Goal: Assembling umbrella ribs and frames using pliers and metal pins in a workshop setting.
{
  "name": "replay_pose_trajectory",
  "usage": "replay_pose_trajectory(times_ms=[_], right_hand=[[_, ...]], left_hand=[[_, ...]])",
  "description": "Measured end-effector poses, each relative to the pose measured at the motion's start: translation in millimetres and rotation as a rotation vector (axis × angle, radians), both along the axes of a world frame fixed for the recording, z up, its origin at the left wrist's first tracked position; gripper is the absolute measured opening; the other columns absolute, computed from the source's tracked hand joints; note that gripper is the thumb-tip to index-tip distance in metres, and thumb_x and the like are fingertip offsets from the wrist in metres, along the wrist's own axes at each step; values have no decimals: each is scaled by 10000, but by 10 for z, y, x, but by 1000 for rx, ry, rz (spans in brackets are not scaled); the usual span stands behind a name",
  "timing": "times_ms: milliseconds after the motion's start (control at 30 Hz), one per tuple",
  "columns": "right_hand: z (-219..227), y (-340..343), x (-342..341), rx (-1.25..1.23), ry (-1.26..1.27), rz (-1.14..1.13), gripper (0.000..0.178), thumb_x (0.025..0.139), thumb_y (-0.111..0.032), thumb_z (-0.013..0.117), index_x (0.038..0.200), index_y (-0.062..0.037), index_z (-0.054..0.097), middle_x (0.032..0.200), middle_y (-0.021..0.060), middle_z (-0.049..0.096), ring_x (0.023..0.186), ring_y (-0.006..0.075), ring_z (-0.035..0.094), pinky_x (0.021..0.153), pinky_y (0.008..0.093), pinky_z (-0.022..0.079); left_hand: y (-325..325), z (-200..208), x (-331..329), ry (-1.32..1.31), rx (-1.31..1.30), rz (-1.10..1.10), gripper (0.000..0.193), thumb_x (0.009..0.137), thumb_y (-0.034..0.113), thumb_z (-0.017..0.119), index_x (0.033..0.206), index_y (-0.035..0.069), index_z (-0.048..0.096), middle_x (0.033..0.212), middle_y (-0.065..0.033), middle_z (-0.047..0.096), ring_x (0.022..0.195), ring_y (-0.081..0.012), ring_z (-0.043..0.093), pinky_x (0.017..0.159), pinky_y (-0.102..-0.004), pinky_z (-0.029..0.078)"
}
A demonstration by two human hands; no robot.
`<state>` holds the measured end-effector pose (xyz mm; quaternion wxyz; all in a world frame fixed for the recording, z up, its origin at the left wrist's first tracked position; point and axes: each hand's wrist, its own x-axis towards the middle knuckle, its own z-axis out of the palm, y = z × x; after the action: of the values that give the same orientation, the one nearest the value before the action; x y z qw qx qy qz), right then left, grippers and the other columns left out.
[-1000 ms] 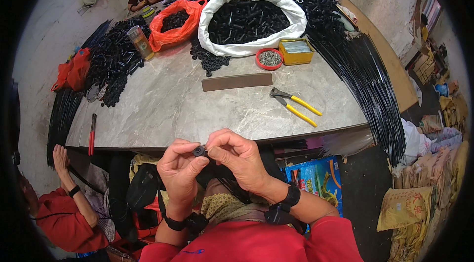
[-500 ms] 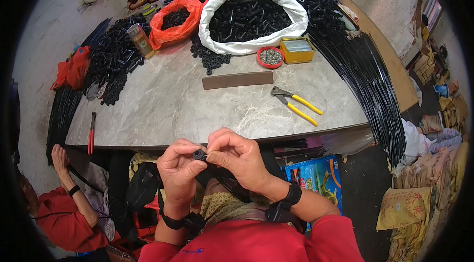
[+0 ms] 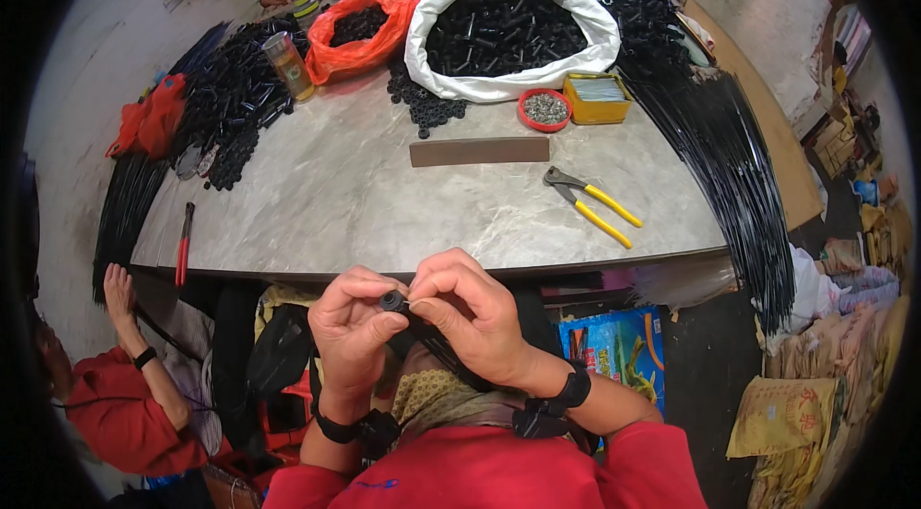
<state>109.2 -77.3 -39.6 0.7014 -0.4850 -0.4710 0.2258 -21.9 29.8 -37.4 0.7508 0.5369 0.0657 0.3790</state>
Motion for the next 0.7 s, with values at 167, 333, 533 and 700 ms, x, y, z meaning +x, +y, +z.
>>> replay_pose_trajectory(times_ms=[167, 333, 533, 700], right_hand=[[28, 35, 23, 52, -200, -88, 102, 915, -77, 696, 956, -14, 626, 973, 106, 607, 847, 187, 599, 740, 274, 490], [68, 72, -5, 100, -287, -130, 99, 919, -77, 688, 948, -15, 617, 946, 120, 610, 807, 214, 605, 711, 288, 495], [50, 64, -1, 71, -288, -106, 104, 913, -60, 690, 955, -7, 611, 944, 124, 613, 817, 226, 610, 713, 292, 500], [42, 75, -19, 91, -357, -138, 127, 911, -47, 689, 987, -4, 597, 958, 132, 611, 835, 241, 609, 735, 303, 503]], left_hand=[[-26, 80, -20, 61, -31, 31, 308, 760, -73, 789, 1032, -44, 646, 971, -119, 631, 921, -202, 651, 821, -298, 536], [2, 35, -40, 42, 32, 38, 313, 757, -73, 791, 1032, -44, 644, 989, -126, 630, 922, -203, 650, 828, -300, 535], [41, -15, -46, 2, 42, 9, 295, 792, -123, 741, 1064, -73, 639, 1043, -137, 617, 954, -185, 643, 829, -307, 579], [42, -23, -70, -6, 35, 11, 313, 794, -136, 730, 1086, -74, 636, 1060, -138, 607, 959, -189, 647, 830, -309, 581]])
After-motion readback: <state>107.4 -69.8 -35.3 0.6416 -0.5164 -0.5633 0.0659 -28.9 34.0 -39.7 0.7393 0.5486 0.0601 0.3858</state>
